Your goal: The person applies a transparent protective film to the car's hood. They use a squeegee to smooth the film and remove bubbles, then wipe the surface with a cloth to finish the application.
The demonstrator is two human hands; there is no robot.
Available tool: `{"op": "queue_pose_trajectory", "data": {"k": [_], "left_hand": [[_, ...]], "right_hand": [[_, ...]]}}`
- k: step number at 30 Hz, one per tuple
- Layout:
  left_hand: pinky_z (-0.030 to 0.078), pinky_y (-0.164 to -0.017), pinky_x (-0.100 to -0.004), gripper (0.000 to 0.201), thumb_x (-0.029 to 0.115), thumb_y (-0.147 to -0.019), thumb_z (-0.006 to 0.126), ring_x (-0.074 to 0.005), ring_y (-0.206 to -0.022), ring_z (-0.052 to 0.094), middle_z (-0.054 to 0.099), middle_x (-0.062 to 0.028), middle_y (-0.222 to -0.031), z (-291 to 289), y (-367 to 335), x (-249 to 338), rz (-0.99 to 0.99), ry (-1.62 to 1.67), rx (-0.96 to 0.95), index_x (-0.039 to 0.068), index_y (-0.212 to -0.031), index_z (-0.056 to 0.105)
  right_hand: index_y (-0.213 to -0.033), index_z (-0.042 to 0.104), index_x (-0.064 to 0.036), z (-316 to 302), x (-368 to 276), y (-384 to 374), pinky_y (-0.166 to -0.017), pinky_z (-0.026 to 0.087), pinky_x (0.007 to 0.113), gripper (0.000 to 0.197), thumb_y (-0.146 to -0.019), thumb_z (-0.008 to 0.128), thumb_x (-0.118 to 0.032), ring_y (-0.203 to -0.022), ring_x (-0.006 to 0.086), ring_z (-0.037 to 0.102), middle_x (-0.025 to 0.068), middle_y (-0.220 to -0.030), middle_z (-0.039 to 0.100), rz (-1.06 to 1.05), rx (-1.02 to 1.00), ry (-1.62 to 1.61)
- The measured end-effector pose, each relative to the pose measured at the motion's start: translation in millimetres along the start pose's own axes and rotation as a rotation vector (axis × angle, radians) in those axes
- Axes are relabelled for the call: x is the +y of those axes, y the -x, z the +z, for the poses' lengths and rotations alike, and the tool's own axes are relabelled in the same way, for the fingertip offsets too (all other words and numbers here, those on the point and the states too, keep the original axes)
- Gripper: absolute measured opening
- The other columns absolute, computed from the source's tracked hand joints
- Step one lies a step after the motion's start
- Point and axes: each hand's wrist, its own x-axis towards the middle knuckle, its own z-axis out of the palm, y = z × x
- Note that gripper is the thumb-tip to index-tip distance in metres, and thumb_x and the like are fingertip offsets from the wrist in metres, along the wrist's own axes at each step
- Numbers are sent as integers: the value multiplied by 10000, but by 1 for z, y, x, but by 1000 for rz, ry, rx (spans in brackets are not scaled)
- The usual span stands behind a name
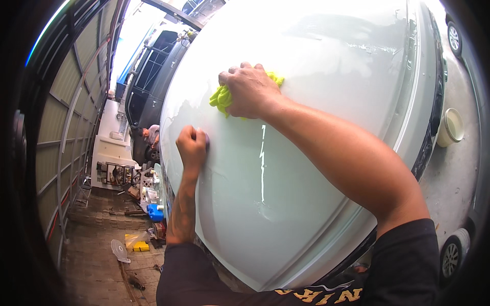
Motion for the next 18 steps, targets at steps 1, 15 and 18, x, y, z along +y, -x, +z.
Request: {"op": "queue_pose_trajectory", "data": {"k": [1, 15, 18], "left_hand": [[437, -578, -450, 314, 165, -829, 623, -298, -532, 522, 511, -192, -571, 0, 1, 5, -56, 17, -2, -8, -614, 474], [444, -574, -447, 293, 148, -828, 621, -317, -534, 527, 518, -179, -593, -4, -9, -20, -195, -56, -45, -7, -633, 467], [429, -594, -446, 292, 121, -842, 623, -319, -592, 513, 488, -164, -669, -10, 6, -8, -39, -55, -19, -4, -653, 437]], "right_hand": [[-1147, 677, -107, -1, 2, 1, -950, 468, 427, 469, -723, 794, -272, -1111, 278, 617, 81, -1107, 694, 10, -2, 10], [-1120, 682, -120, 5, -2, 2, -975, 468, 431, 459, -722, 834, -291, -1094, 270, 626, 64, -1110, 699, 10, 5, 8], [-1121, 682, -124, 3, -2, 0, -974, 469, 428, 462, -721, 835, -296, -1099, 269, 623, 62, -1110, 698, 19, 7, 39]]}}
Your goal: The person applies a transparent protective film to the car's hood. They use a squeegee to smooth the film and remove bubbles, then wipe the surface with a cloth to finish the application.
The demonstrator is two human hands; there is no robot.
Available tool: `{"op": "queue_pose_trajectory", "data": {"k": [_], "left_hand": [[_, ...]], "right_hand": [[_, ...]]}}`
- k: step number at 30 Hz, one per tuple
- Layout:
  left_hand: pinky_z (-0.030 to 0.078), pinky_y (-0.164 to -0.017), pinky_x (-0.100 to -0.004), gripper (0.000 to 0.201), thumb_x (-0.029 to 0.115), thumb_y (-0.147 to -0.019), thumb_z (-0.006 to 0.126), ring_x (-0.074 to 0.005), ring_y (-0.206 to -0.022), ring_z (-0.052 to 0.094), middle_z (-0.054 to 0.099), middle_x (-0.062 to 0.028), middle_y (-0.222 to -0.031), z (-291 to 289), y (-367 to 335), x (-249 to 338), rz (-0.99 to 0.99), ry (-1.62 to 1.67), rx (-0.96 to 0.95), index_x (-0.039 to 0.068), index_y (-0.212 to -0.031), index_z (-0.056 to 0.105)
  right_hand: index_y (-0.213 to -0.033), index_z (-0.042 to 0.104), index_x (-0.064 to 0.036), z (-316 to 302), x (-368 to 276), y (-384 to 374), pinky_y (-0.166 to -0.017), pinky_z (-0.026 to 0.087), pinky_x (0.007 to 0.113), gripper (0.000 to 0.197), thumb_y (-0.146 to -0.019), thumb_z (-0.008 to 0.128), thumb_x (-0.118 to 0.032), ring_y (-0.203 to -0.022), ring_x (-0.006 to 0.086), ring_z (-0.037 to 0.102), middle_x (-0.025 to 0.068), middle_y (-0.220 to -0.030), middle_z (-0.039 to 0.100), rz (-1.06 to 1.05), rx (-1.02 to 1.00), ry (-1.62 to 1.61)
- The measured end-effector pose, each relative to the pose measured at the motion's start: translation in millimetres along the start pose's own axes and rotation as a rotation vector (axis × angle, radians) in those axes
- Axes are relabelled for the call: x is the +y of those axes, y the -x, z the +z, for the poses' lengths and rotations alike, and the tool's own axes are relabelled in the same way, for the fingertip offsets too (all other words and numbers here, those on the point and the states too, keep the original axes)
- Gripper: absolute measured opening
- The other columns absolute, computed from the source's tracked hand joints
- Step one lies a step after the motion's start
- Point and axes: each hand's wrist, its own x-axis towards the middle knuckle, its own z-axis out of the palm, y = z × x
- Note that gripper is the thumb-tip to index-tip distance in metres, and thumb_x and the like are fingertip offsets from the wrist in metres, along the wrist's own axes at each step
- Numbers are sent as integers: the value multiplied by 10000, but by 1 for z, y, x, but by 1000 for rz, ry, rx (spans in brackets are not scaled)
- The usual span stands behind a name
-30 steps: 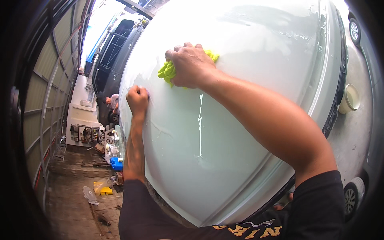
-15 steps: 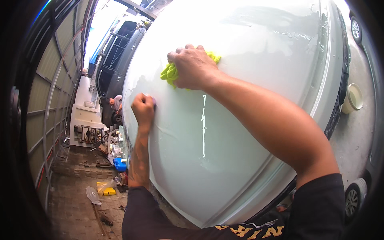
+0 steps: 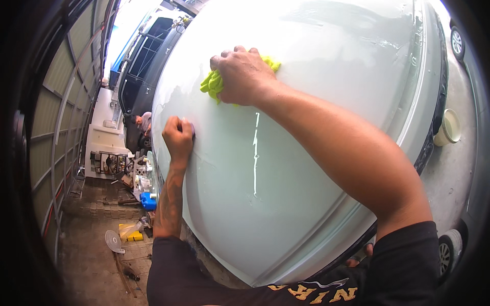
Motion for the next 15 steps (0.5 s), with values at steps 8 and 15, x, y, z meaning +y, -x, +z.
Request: {"op": "queue_pose_trajectory", "data": {"k": [8, 15], "left_hand": [[543, -732, -502, 284, 223, -779, 566, -452, -768, 689, 684, -295, -819, 57, -136, -115, -349, -251, 136, -29, -731, 687], [473, -607, -484, 300, 181, -813, 602, -385, -566, 585, 578, -224, -613, 16, -28, -20, -87, -3, 28, -22, -610, 516]], "right_hand": [[-1163, 672, -117, 3, -13, -3, -986, 473, 445, 487, -729, 813, -289, -1131, 275, 619, 89, -1125, 695, -78, -8, -56], [-1169, 677, -111, 2, -1, -1, -966, 482, 444, 498, -730, 821, -296, -1125, 278, 625, 94, -1123, 694, -42, 16, -1]]}}
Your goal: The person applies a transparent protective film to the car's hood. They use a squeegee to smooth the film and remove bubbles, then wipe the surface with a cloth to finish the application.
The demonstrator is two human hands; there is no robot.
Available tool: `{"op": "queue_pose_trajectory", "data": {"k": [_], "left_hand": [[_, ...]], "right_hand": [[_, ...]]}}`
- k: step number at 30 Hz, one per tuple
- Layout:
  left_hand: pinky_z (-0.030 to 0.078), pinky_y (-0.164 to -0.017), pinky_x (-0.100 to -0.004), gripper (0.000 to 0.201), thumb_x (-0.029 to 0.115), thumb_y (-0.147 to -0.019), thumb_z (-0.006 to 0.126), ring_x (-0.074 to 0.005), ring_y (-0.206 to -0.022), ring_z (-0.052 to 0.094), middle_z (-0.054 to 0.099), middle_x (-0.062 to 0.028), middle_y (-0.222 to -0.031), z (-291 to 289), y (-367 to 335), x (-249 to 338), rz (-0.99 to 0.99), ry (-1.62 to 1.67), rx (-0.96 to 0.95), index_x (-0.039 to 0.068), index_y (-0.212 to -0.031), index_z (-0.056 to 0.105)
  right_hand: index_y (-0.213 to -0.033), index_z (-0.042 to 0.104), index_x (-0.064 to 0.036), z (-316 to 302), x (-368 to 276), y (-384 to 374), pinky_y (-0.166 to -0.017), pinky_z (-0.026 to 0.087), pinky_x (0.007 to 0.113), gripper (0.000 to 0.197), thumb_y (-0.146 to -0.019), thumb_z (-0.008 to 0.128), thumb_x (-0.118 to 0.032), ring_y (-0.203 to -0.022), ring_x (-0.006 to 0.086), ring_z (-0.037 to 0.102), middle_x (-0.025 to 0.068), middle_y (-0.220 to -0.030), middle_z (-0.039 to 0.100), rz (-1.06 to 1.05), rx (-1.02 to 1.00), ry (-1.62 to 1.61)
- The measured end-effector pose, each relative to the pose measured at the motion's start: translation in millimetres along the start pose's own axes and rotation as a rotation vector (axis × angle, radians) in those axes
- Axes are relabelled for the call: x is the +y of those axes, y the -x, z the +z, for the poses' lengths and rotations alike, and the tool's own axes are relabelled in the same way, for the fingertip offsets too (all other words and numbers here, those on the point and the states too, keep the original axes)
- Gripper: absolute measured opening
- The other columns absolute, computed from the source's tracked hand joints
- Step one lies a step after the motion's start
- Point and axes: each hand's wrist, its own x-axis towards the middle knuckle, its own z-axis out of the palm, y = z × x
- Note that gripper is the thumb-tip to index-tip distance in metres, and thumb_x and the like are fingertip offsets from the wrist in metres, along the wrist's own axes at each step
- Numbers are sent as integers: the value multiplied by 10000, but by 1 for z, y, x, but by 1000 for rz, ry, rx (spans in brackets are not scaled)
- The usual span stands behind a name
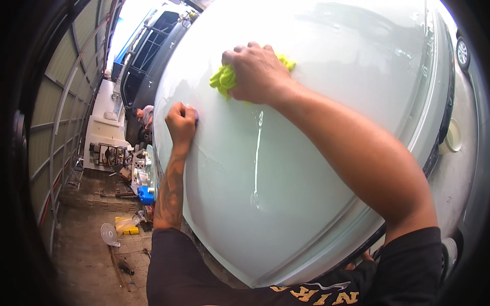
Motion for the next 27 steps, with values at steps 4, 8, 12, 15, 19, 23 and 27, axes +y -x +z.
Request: {"op": "queue_pose_trajectory", "data": {"k": [4, 8, 12, 15, 19, 23, 27], "left_hand": [[542, -711, -482, 299, 236, -806, 581, -409, -740, 700, 693, -263, -772, 9, -72, -73, -164, -241, 50, -30, -736, 698], [561, -793, -494, 337, 246, -784, 552, -434, -822, 717, 717, -275, -831, 39, -122, -116, -338, -396, 146, -25, -812, 751], [550, -746, -481, 315, 249, -793, 570, -421, -780, 706, 707, -274, -824, 11, -84, -81, -251, -288, 4, -26, -769, 721], [513, -657, -475, 272, 208, -810, 600, -420, -664, 658, 653, -262, -714, -3, 3, 13, -82, -75, -82, -24, -672, 635], [502, -633, -488, 259, 173, -814, 592, -430, -629, 641, 628, -258, -670, 7, -20, -6, -5, -58, 51, -29, -653, 608], [549, -747, -507, 338, 275, -796, 566, -445, -794, 704, 705, -279, -819, 15, -105, -100, -305, -359, 118, -18, -765, 730], [532, -717, -513, 324, 275, -792, 568, -441, -770, 699, 690, -285, -792, 25, -105, -84, -317, -304, 55, -15, -743, 704]], "right_hand": [[-1184, 678, -119, -3, -11, -1, -959, 485, 440, 508, -721, 810, -279, -1124, 284, 627, 93, -1121, 695, -20, -14, -28], [-1167, 682, -115, 4, -9, -1, -958, 481, 434, 483, -717, 790, -256, -1119, 285, 625, 87, -1114, 696, -38, -24, -49], [-1122, 683, -110, 3, -13, -4, -1002, 468, 435, 442, -734, 833, -260, -1116, 270, 629, 75, -1111, 703, -19, -17, -70], [-1119, 681, -114, -2, 2, 0, -995, 467, 429, 444, -731, 835, -265, -1126, 269, 620, 75, -1115, 699, 35, -9, -22], [-1122, 684, -123, -6, -3, -2, -975, 473, 432, 449, -724, 829, -273, -1120, 273, 618, 74, -1120, 698, 26, -13, -33], [-1167, 705, -140, 7, -19, -1, -950, 482, 430, 484, -717, 811, -282, -1112, 282, 621, 78, -1089, 701, -69, 21, -98], [-1189, 718, -171, 4, -11, -1, -949, 479, 423, 489, -719, 804, -277, -1114, 279, 617, 77, -1109, 703, -56, -2, -82]]}}
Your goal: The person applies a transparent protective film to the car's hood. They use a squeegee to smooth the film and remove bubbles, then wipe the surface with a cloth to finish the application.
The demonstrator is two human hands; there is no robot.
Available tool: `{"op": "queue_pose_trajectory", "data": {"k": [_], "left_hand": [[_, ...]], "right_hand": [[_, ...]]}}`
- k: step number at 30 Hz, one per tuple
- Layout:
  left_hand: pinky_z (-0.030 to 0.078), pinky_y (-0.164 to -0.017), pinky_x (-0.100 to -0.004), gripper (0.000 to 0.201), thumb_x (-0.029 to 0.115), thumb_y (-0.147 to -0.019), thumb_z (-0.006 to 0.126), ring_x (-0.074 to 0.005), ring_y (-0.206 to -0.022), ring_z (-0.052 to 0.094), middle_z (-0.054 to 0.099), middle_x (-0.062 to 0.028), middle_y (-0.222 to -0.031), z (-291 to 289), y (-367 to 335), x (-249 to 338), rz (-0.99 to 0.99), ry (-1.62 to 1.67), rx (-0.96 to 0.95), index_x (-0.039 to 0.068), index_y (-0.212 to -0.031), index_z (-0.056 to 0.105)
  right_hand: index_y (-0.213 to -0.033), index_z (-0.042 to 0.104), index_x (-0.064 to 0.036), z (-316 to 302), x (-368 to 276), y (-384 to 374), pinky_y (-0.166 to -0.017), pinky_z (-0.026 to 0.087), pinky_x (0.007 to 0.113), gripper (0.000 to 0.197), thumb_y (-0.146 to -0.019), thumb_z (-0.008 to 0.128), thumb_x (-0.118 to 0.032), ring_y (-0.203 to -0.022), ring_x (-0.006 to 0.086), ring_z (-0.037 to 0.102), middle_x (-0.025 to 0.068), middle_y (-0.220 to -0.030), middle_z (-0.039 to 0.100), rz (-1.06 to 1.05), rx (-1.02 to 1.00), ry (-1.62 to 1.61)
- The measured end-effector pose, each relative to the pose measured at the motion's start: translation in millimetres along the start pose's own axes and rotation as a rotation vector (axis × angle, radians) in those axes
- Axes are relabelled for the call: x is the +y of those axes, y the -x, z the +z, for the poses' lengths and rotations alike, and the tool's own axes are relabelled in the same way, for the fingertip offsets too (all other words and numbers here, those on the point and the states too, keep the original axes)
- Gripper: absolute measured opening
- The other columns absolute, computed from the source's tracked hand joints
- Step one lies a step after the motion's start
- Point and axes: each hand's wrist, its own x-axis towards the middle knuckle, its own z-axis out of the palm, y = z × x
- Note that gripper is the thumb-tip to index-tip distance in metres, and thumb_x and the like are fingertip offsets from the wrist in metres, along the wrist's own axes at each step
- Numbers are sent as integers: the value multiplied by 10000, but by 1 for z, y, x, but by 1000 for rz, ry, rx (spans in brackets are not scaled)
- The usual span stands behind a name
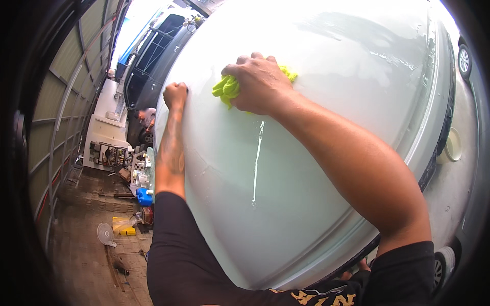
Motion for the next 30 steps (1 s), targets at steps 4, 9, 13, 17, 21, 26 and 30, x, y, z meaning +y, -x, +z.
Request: {"op": "queue_pose_trajectory", "data": {"k": [4, 9, 13, 17, 21, 26, 30], "left_hand": [[443, -576, -475, 308, 162, -811, 609, -362, -543, 547, 528, -205, -581, -58, 130, 29, 264, 276, -80, -16, -601, 472], [467, -592, -482, 266, 159, -821, 600, -367, -577, 605, 600, -229, -639, -51, 109, 26, 287, 212, -10, -25, -634, 554], [518, -672, -505, 322, 269, -813, 585, -440, -714, 683, 658, -286, -734, 1, 6, -13, 82, 30, 86, -21, -707, 675], [523, -683, -513, 317, 265, -800, 585, -438, -722, 689, 665, -284, -745, -9, 29, 5, 129, 17, 21, -24, -714, 681], [482, -597, -467, 276, 173, -819, 600, -388, -571, 607, 604, -235, -630, -65, 153, 61, 377, 265, -66, -31, -639, 558], [544, -669, -475, 273, 191, -796, 577, -430, -676, 689, 672, -284, -725, -39, 72, 36, 198, 88, 52, -38, -704, 693], [550, -712, -489, 307, 253, -774, 591, -440, -729, 698, 687, -280, -755, -10, 12, 25, 19, 39, 2, -21, -744, 725]], "right_hand": [[-1181, 716, -163, -6, 12, 3, -958, 479, 430, 483, -718, 810, -258, -1116, 275, 618, 70, -1121, 702, 60, 5, 41], [-1180, 720, -150, -11, 3, 3, -987, 478, 435, 482, -720, 832, -239, -1124, 274, 623, 72, -1148, 709, 74, -23, 54], [-1177, 718, -148, 0, -7, -1, -992, 476, 433, 479, -722, 835, -245, -1137, 273, 622, 76, -1157, 708, 33, -36, 5], [-1174, 717, -152, -1, -3, -2, -995, 475, 431, 471, -728, 830, -254, -1133, 276, 623, 75, -1153, 708, 43, -42, 12], [-1179, 712, -153, -9, 14, 4, -991, 475, 432, 469, -736, 821, -261, -1129, 277, 622, 70, -1157, 704, 86, -23, 93], [-1174, 708, -149, -5, -5, -2, -978, 477, 434, 463, -738, 816, -264, -1137, 272, 615, 57, -1171, 697, 53, -37, 44], [-1203, 700, -139, 1, -1, -1, -970, 473, 427, 495, -728, 788, -246, -1132, 268, 609, 89, -1110, 692, 3, -10, 17]]}}
